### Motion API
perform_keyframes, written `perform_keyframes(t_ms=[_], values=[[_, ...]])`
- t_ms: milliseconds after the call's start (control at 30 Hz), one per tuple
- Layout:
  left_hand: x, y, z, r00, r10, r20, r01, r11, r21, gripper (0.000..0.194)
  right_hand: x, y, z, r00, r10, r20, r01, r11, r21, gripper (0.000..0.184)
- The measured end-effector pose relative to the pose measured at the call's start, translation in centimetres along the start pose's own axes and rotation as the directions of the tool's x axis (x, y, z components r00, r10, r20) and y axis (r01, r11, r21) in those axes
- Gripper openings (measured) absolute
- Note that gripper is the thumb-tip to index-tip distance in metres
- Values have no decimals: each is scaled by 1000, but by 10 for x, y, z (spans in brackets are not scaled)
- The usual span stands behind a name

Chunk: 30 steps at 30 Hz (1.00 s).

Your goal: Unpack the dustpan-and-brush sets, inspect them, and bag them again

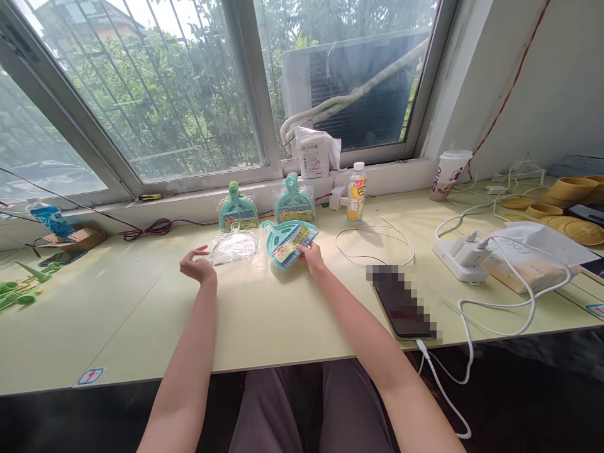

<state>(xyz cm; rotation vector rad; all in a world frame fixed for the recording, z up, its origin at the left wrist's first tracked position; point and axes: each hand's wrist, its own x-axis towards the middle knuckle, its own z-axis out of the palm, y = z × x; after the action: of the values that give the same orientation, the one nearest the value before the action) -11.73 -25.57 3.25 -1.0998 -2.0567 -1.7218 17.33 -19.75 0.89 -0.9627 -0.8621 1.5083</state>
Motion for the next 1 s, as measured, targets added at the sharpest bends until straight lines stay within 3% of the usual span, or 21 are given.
perform_keyframes(t_ms=[67,133,267,367,467,600,667,733,800,900,1000], values=[[-2,12,-3,978,-66,-196,70,997,12,39,2,0,-2,1000,26,8,-26,999,-36,15],[-6,25,-3,960,-59,-273,69,997,28,40,4,-1,-4,998,52,23,-51,997,-63,15],[-9,36,-3,967,-37,-251,42,999,14,41,6,-8,-8,996,82,38,-79,994,-80,12],[-5,27,-3,975,-167,-144,160,986,-56,41,7,-19,-13,995,84,48,-80,994,-75,15],[-1,11,0,957,-290,-3,289,956,-42,39,6,-37,-25,984,116,138,-99,987,-123,16],[0,2,3,936,-351,4,350,934,79,38,2,-63,-46,934,238,268,-148,937,-316,14],[-1,6,2,963,-265,-49,269,952,149,39,0,-71,-54,918,273,287,-156,915,-372,15],[-5,15,0,992,-66,-103,89,968,233,40,-1,-75,-59,925,269,269,-152,909,-387,16],[-13,27,0,985,159,-63,-134,945,297,38,0,-76,-62,943,251,219,-153,910,-385,14],[-32,46,8,912,364,191,-403,880,250,34,3,-75,-65,962,228,149,-160,917,-366,13],[-57,57,25,809,384,444,-483,866,131,34,6,-72,-66,965,230,124,-175,921,-349,13]])
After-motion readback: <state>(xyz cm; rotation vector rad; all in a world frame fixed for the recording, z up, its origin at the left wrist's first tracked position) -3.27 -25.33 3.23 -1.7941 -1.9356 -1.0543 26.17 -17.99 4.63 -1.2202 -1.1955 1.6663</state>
